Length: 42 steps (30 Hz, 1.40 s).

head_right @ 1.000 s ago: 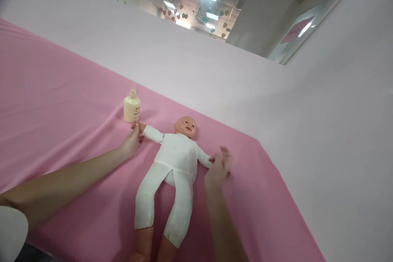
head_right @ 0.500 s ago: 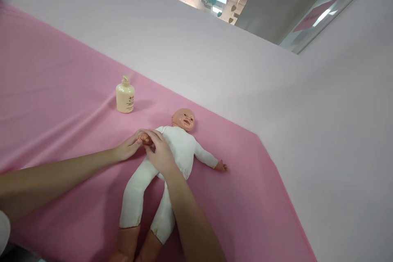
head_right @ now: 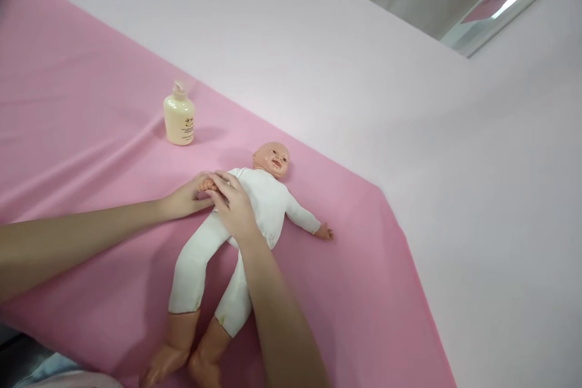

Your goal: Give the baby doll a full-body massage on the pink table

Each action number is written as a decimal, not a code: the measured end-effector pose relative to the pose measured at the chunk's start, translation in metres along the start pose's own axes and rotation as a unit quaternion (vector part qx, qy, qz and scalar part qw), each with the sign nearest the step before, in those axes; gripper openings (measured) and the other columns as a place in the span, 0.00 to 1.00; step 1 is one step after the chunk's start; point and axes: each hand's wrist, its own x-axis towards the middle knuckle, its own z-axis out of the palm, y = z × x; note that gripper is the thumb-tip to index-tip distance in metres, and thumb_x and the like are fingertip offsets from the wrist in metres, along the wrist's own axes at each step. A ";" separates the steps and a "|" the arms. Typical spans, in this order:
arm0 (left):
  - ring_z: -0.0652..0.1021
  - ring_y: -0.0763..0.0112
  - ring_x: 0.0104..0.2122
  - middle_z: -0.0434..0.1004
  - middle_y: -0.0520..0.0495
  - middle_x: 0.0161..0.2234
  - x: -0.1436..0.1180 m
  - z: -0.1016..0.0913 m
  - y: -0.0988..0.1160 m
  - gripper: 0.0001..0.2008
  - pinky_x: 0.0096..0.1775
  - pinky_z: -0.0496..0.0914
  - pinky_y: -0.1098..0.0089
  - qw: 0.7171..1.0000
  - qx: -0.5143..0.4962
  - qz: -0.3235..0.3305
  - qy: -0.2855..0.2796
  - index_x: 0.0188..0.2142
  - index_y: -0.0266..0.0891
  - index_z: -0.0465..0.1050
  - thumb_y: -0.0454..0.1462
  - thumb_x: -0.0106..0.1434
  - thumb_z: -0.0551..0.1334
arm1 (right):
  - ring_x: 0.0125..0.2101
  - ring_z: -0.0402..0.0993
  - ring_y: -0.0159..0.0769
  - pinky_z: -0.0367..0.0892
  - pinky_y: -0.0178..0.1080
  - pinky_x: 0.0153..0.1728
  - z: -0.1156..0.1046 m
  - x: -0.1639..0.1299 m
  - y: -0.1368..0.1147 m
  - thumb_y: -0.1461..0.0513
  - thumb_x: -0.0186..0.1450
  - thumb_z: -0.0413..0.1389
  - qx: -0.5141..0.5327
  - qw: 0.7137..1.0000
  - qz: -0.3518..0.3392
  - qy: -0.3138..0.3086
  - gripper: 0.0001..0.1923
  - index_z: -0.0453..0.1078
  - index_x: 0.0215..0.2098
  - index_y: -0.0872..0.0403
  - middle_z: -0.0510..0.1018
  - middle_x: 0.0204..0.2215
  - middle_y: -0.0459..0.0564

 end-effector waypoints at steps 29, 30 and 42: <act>0.76 0.69 0.38 0.74 0.45 0.38 -0.002 0.000 0.011 0.12 0.43 0.72 0.66 0.994 -0.084 0.068 0.030 0.40 0.39 0.69 0.46 0.69 0.57 | 0.55 0.69 0.37 0.66 0.44 0.57 0.000 0.000 -0.001 0.73 0.60 0.45 -0.024 1.000 0.015 -0.011 0.30 0.65 0.58 0.50 0.71 0.55 0.53; 0.75 0.69 0.37 0.74 0.46 0.37 -0.002 0.000 0.012 0.13 0.42 0.72 0.66 0.993 -0.095 0.071 0.031 0.40 0.39 0.69 0.46 0.69 0.57 | 0.53 0.70 0.38 0.67 0.44 0.55 0.001 0.000 -0.001 0.73 0.58 0.46 -0.036 0.999 0.028 -0.026 0.32 0.64 0.59 0.50 0.71 0.55 0.53; 0.75 0.67 0.40 0.75 0.42 0.41 0.000 -0.002 0.019 0.14 0.43 0.72 0.65 0.989 -0.067 0.131 -0.019 0.46 0.39 0.69 0.44 0.73 0.49 | 0.47 0.73 0.40 0.69 0.44 0.50 0.003 0.002 -0.004 0.68 0.57 0.54 -0.046 0.996 0.073 -0.022 0.24 0.67 0.53 0.51 0.75 0.48 0.51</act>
